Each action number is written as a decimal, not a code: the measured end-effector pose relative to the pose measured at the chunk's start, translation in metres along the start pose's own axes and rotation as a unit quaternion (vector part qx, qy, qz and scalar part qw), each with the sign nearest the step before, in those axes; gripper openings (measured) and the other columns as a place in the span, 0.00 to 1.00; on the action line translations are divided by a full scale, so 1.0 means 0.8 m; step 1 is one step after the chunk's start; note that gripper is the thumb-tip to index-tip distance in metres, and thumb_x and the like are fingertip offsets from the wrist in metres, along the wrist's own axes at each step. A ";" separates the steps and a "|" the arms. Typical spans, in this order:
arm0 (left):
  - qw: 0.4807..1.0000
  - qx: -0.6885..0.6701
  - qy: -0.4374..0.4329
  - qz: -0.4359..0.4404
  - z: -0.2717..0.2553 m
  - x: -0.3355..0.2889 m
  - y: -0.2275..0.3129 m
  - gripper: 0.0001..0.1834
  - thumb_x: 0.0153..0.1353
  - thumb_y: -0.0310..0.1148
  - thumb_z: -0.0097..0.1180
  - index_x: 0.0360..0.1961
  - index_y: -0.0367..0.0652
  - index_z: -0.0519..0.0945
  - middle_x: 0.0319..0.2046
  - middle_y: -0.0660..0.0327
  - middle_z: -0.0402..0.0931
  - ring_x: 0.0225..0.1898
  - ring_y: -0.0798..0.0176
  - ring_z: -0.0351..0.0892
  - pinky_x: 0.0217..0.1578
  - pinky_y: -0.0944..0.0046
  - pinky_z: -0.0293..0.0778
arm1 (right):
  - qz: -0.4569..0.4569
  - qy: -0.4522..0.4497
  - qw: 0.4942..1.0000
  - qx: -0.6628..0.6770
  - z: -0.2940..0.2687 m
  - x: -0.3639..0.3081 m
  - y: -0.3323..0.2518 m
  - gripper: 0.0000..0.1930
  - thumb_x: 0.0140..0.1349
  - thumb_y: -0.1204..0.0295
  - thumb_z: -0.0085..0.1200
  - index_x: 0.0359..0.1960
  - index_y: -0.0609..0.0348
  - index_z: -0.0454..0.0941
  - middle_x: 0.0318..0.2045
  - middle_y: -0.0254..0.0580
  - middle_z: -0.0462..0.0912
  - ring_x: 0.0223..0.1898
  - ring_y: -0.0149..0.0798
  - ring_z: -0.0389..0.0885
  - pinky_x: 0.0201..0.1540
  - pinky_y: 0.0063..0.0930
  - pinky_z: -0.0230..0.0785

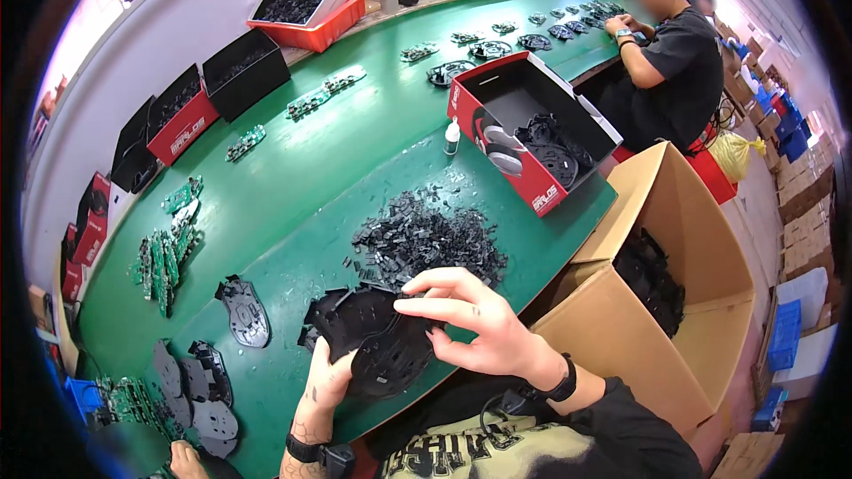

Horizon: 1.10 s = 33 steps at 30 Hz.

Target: The person assembles electronic components on a green workbench. They pick up black plastic casings and green circuit boards, insert small black parts into the casings, and arrange the components in rows. The person handles the items one at a time, occasionally moving stacks of parts to clear space.

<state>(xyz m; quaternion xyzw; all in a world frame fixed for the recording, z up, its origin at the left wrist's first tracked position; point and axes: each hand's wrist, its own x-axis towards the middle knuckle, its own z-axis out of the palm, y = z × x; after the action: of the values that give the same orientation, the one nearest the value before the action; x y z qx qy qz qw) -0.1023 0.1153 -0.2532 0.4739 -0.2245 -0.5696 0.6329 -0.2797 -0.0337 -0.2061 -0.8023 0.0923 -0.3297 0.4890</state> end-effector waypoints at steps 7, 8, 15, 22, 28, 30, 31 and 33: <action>0.999 0.027 -0.021 -0.002 -0.001 -0.008 -0.001 0.54 0.43 0.48 0.73 0.66 0.35 0.58 0.61 0.55 0.64 0.62 0.57 0.65 0.62 0.56 0.61 | -0.037 -0.021 0.994 -0.104 0.007 0.004 -0.003 0.29 0.47 0.88 0.52 0.54 0.54 0.77 0.50 0.47 0.71 0.46 0.42 0.76 0.44 0.29 0.73; 0.999 0.035 -0.035 -0.007 0.002 -0.007 0.002 0.53 0.42 0.46 0.74 0.66 0.35 0.58 0.61 0.55 0.64 0.62 0.57 0.65 0.62 0.56 0.61 | -0.032 -0.019 0.994 -0.105 0.009 0.005 -0.005 0.28 0.48 0.88 0.52 0.54 0.54 0.77 0.49 0.47 0.71 0.46 0.43 0.76 0.45 0.30 0.73; 0.998 0.068 -0.011 0.006 0.018 -0.007 0.008 0.48 0.43 0.35 0.71 0.65 0.37 0.59 0.58 0.55 0.67 0.59 0.58 0.67 0.61 0.56 0.63 | -0.013 0.125 0.985 -0.119 -0.012 0.008 -0.001 0.20 0.48 0.81 0.61 0.46 0.58 0.81 0.41 0.44 0.79 0.45 0.41 0.78 0.43 0.29 0.75; 0.996 0.024 0.062 0.065 -0.011 -0.006 -0.024 0.50 0.41 0.39 0.70 0.65 0.37 0.58 0.56 0.55 0.67 0.56 0.57 0.69 0.58 0.56 0.66 | 0.195 0.190 0.925 -0.263 -0.095 -0.015 0.111 0.12 0.52 0.76 0.62 0.41 0.59 0.84 0.34 0.36 0.78 0.29 0.27 0.76 0.29 0.19 0.67; 0.997 0.013 0.050 0.058 -0.011 -0.002 -0.026 0.52 0.40 0.39 0.70 0.66 0.37 0.57 0.57 0.55 0.67 0.57 0.56 0.68 0.58 0.56 0.65 | 0.180 0.189 0.935 -0.241 -0.096 -0.017 0.126 0.07 0.51 0.75 0.62 0.33 0.60 0.84 0.27 0.37 0.78 0.29 0.33 0.77 0.34 0.26 0.70; 0.997 0.023 0.051 0.060 -0.012 -0.003 -0.026 0.52 0.41 0.39 0.70 0.66 0.36 0.57 0.58 0.55 0.67 0.57 0.56 0.68 0.59 0.56 0.65 | 0.177 0.182 0.935 -0.248 -0.093 -0.015 0.123 0.05 0.51 0.75 0.61 0.31 0.61 0.82 0.27 0.37 0.77 0.29 0.34 0.77 0.34 0.26 0.70; 0.997 0.025 0.051 0.061 -0.014 -0.004 -0.026 0.51 0.41 0.39 0.69 0.66 0.36 0.57 0.58 0.55 0.67 0.57 0.57 0.68 0.59 0.57 0.65 | 0.175 0.179 0.935 -0.251 -0.092 -0.014 0.122 0.05 0.52 0.75 0.61 0.30 0.61 0.82 0.27 0.37 0.77 0.29 0.34 0.77 0.35 0.26 0.70; 0.997 0.028 0.050 0.060 -0.014 -0.004 -0.027 0.50 0.42 0.39 0.69 0.66 0.36 0.57 0.58 0.55 0.67 0.57 0.57 0.68 0.59 0.57 0.64 | 0.169 0.171 0.934 -0.266 -0.091 -0.013 0.122 0.04 0.52 0.76 0.60 0.30 0.60 0.81 0.27 0.37 0.77 0.29 0.35 0.77 0.35 0.26 0.70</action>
<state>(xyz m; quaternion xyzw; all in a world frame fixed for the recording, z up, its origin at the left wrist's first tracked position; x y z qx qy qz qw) -0.1051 0.1243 -0.2756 0.5049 -0.2366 -0.4995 0.6630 -0.3161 -0.1307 -0.2711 -0.8069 0.3931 -0.3380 0.2830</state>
